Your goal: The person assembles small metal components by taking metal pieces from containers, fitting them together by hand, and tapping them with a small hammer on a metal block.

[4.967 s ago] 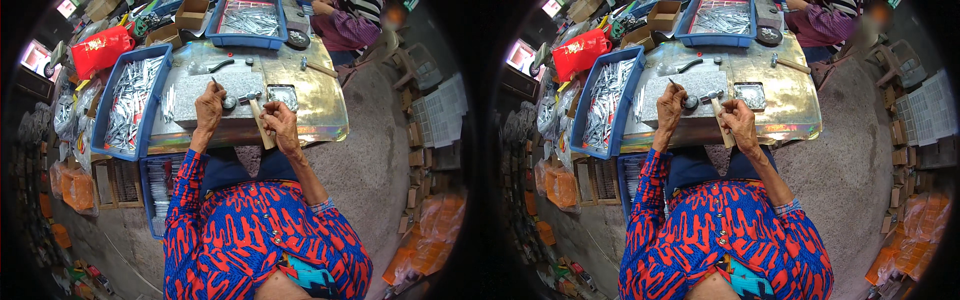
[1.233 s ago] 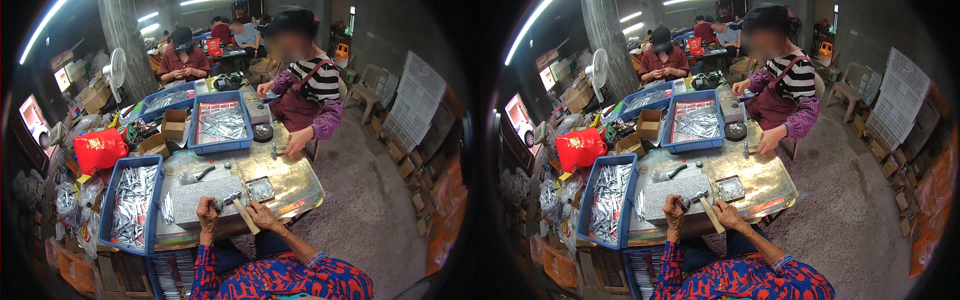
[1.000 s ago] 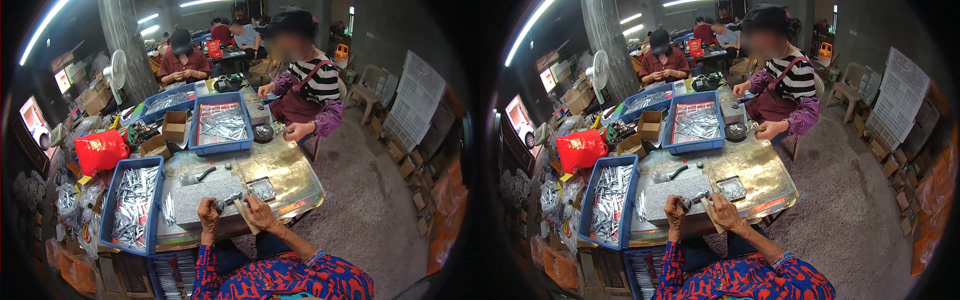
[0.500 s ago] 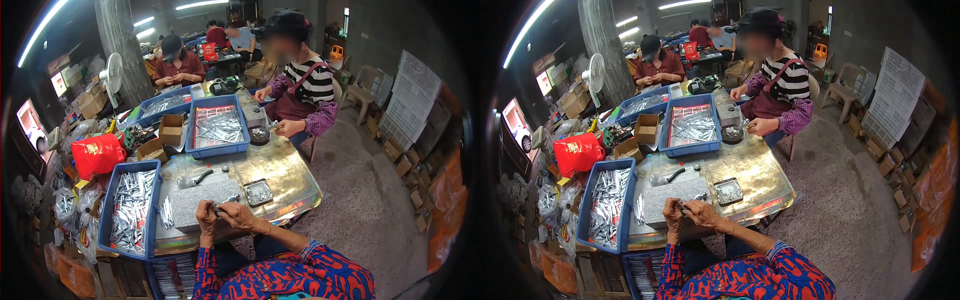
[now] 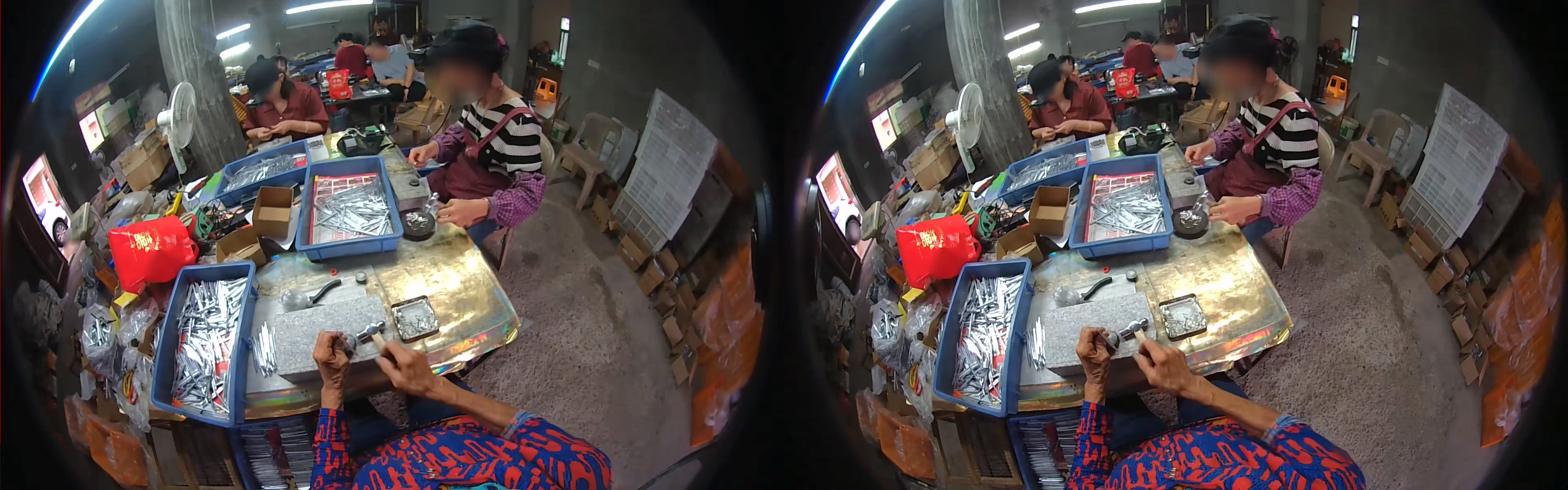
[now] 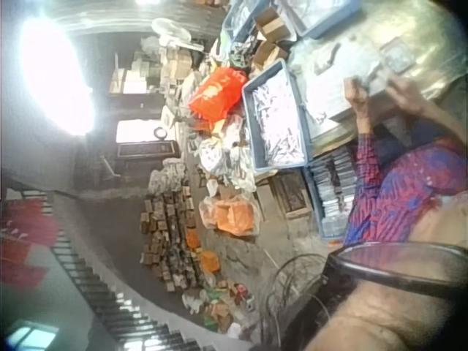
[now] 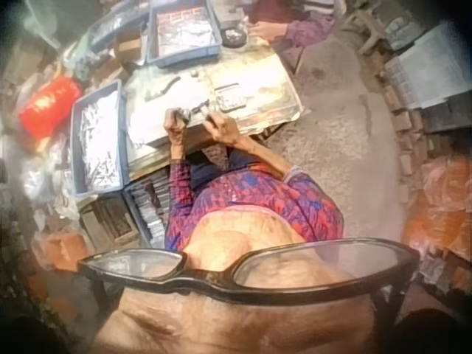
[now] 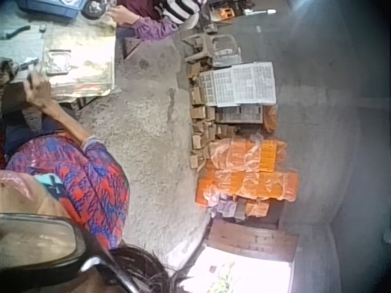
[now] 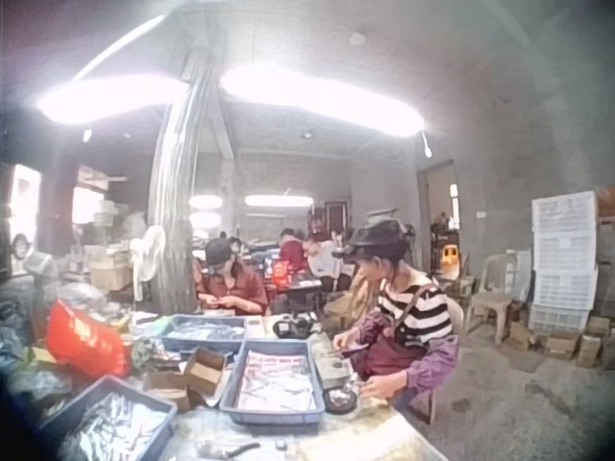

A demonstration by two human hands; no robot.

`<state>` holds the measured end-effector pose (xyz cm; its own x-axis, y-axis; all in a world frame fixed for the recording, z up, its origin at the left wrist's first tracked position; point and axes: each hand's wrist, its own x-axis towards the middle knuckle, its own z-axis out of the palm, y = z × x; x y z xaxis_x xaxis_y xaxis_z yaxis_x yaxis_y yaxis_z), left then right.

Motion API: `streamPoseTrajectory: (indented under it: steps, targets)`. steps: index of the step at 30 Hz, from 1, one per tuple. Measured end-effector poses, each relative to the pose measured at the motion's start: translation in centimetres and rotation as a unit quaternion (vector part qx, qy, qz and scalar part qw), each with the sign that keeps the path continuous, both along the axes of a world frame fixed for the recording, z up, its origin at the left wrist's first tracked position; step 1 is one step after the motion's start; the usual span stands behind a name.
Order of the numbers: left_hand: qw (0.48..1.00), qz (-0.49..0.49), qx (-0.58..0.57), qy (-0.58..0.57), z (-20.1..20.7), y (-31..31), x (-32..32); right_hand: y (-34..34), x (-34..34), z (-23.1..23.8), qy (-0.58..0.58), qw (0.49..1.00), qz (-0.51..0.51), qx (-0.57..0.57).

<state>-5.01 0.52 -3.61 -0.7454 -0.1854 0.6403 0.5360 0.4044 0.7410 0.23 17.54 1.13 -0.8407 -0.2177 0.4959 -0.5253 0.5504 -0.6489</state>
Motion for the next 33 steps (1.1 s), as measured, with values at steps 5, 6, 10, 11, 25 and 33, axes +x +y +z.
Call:
streamPoseTrajectory:
  steps: [5,6,10,11,25,33]
  targets:
    - [1.000,0.007,-0.018,-0.001,-0.8,-0.6,0.3,-2.5,-6.9,4.1,-0.016,0.999,0.036,-0.035]
    - [1.000,0.006,-0.019,-0.001,-0.5,-0.5,0.5,-3.0,-7.2,5.2,-0.019,0.999,0.045,-0.023]
    - [1.000,0.009,-0.025,-0.005,0.2,-0.1,0.4,-3.8,-6.8,2.7,-0.062,0.997,0.041,0.026]
    - [0.999,0.018,-0.038,0.000,0.0,-0.2,0.5,-3.9,-6.3,2.4,-0.053,0.996,0.072,-0.007]
    - [0.999,0.022,-0.045,0.014,-0.1,-0.5,0.1,-4.9,-4.5,0.3,0.033,0.993,0.103,0.036]
    - [1.000,0.013,-0.022,0.013,-0.3,-0.3,-0.4,-5.0,-4.4,0.6,-0.081,0.992,0.088,-0.047]
